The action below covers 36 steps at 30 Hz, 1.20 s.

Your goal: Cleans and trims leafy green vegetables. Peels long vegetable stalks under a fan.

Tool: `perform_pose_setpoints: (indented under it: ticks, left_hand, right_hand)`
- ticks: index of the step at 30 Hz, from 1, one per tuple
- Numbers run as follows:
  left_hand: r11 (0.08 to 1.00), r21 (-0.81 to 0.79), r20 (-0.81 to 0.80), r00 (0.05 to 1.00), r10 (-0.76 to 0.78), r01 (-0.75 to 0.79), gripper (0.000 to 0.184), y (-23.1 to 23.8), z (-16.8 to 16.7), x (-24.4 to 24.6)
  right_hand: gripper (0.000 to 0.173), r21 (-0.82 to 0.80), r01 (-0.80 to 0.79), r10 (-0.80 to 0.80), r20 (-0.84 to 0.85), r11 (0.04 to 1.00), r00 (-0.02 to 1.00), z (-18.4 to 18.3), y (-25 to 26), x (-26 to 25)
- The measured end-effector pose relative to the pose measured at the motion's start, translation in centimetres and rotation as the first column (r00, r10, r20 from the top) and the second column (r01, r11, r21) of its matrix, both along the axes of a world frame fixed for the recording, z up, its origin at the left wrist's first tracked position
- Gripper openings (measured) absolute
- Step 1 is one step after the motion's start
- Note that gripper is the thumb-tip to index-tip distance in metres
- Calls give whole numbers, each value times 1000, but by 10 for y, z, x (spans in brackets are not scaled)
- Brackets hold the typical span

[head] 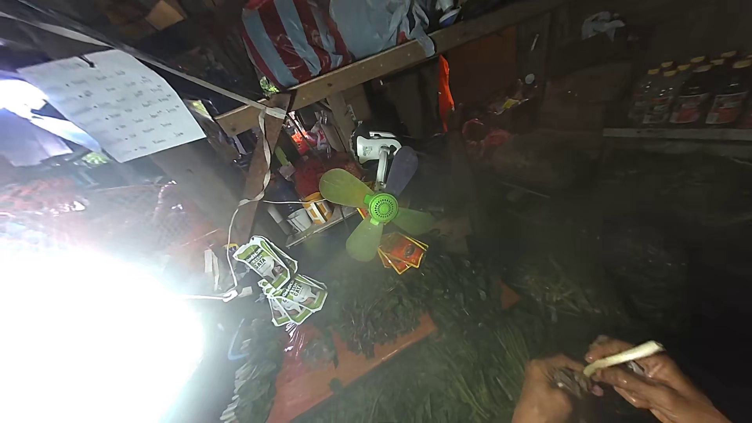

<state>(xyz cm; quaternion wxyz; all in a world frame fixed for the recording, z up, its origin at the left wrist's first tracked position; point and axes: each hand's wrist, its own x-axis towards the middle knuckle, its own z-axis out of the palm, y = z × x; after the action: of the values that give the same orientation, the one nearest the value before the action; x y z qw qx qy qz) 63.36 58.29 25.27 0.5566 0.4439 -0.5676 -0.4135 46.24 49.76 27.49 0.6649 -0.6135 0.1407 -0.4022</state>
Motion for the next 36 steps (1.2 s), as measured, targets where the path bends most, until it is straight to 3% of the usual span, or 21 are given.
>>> perform_pose_setpoints:
  ticks: [4, 6, 10, 14, 19, 22, 25, 27, 30, 33, 36]
  left_hand:
    - [999, -17, 25, 999, 36, -35, 28, 0, 0, 5]
    - [997, -25, 42, 996, 74, -73, 24, -2, 0, 5]
    - [999, -20, 68, 997, 32, -31, 25, -2, 2, 4]
    - [999, -45, 110, 994, 0, 5, 26, -2, -1, 3]
    - [999, -52, 50, 999, -11, 14, 26, -1, -2, 3]
    - [1000, -8, -24, 1000, 9, -9, 24, 3, 0, 0]
    - [996, 6, -34, 996, 85, -85, 22, 3, -6, -3]
    - [988, 13, 38, 988, 151, -151, 20, 2, -9, -7]
    - [962, 15, 182, 947, 265, -272, 20, 2, -9, -19]
    - [921, -39, 286, 878, 383, -388, 22, -1, -14, -30]
    - [909, -24, 280, 870, 406, -416, 22, -1, -14, -27]
  right_hand:
    - [26, -81, 119, -123, -47, 990, 991, 8, -2, 4]
    - [27, -29, 156, -157, -45, 987, 986, 9, 4, 8]
    - [26, 80, -2, 0, 26, 997, 1000, 5, 7, 8]
    - [12, 55, -164, 157, 119, 985, 980, -9, -5, 8]
    - [8, 17, -217, 212, 155, 976, 965, -10, -11, 11]
    - [16, 71, -94, 87, 100, 993, 991, -9, -3, 9]
    - [23, 48, 174, -169, -99, 984, 981, 0, 7, 10]
    - [17, -105, 326, -343, -260, 939, 903, 7, 13, 11]
    - [29, -337, 425, -539, -422, 840, 729, 16, 27, 16]
    - [32, -457, 446, -630, -432, 770, 645, 15, 36, 25]
    - [27, -494, 467, -657, -340, 733, 673, 10, 33, 29]
